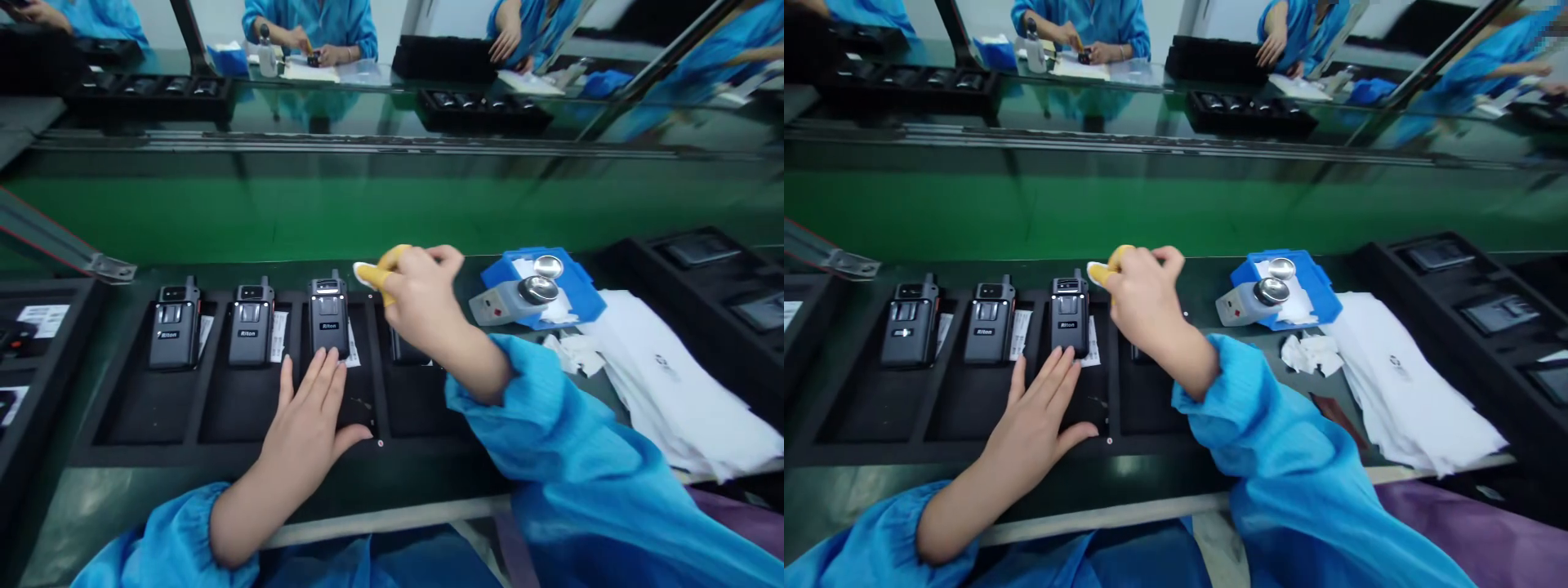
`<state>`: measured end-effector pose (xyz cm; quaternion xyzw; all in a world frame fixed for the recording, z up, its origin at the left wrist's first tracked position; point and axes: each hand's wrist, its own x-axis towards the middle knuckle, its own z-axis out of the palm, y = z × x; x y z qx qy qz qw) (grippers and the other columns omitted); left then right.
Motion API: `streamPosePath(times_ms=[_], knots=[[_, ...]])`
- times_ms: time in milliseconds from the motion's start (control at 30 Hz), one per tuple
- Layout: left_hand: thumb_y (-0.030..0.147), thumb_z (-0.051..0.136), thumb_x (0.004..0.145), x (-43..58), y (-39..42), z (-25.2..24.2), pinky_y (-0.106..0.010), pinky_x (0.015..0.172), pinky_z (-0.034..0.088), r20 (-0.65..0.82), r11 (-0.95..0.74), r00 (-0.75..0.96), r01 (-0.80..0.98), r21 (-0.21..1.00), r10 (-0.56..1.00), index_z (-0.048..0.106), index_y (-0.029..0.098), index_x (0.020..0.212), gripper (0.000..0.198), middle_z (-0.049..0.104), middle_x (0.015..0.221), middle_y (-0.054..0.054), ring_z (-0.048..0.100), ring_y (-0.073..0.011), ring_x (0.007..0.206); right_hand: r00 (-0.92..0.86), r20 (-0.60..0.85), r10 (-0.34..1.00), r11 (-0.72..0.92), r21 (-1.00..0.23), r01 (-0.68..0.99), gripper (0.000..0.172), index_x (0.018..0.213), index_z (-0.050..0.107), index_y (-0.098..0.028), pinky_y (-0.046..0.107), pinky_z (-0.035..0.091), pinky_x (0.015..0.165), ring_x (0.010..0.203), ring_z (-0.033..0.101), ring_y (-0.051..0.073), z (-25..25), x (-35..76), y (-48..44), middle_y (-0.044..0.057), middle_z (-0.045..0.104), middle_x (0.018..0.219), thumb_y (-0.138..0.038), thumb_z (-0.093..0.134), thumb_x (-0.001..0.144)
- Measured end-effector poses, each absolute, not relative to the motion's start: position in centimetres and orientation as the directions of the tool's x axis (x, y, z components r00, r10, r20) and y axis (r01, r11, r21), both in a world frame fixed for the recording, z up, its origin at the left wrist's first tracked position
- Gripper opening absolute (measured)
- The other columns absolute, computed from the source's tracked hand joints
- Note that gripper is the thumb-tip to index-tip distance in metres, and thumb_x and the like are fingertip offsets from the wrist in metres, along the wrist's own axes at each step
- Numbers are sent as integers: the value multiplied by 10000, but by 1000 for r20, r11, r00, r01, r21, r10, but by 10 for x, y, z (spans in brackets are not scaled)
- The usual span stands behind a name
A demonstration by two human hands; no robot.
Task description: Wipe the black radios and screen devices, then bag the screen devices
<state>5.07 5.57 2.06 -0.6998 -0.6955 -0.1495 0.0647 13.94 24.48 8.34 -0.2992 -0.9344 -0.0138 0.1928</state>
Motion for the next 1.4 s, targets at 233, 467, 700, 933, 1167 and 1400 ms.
streamPosePath(times_ms=[233, 467, 700, 933, 1167, 1400], knots=[[428, 330, 934, 51, 56, 16, -543, 1104, 252, 315, -14, -47, 982, 187, 948, 508, 63, 1261, 521, 513, 1349, -162, 449, -283, 1277, -886, 211, 413, 907, -14, 420, 334, 903, 694, -228, 408, 137, 857, 873, 433, 181, 63, 85, 241, 43, 613, 967, -80, 396, 879], [304, 395, 909, 51, 57, 16, -509, 1104, 286, 320, -12, -70, 969, 248, 945, 491, 62, 1266, 442, 513, 1356, -155, 445, -270, 1281, -914, 272, 300, 934, 112, 339, 326, 767, 689, -212, 410, 120, 875, 829, 431, 160, 53, 112, 256, 14, 628, 901, -103, 405, 883], [267, 392, 905, 52, 59, 17, -473, 1044, 388, 340, -38, -34, 979, 202, 940, 498, 40, 1243, 421, 534, 1335, -154, 475, -274, 1253, -854, 362, 373, 892, 113, 438, 338, 915, 693, -231, 409, 129, 859, 829, 440, 167, 54, 115, 257, 24, 617, 884, -132, 370, 918], [264, 426, 885, 48, 59, 19, -472, 1017, 417, 311, -63, 23, 991, 119, 950, 477, 27, 1259, 446, 528, 1334, -172, 485, -287, 1243, -874, 238, 423, 896, 36, 443, 363, 780, 680, -207, 416, 108, 890, 830, 430, 169, 66, 96, 257, 31, 616, 905, -135, 354, 925], [253, 430, 882, 47, 60, 21, -487, 981, 445, 304, -81, 48, 992, 96, 951, 484, 9, 1238, 435, 536, 1318, -188, 508, -310, 1218, -912, 185, 367, 928, -8, 372, 398, 861, 676, -216, 427, 102, 912, 863, 423, 173, 70, 93, 254, 31, 614, 944, -190, 291, 957], [261, 420, 888, 48, 59, 18, -495, 1047, 378, 321, -69, 20, 988, 142, 947, 465, 21, 1260, 445, 526, 1329, -192, 495, -302, 1234, -885, 173, 432, 897, 19, 441, 429, 815, 678, -205, 434, 103, 908, 854, 418, 170, 81, 89, 259, 32, 605, 944, -147, 273, 946]])
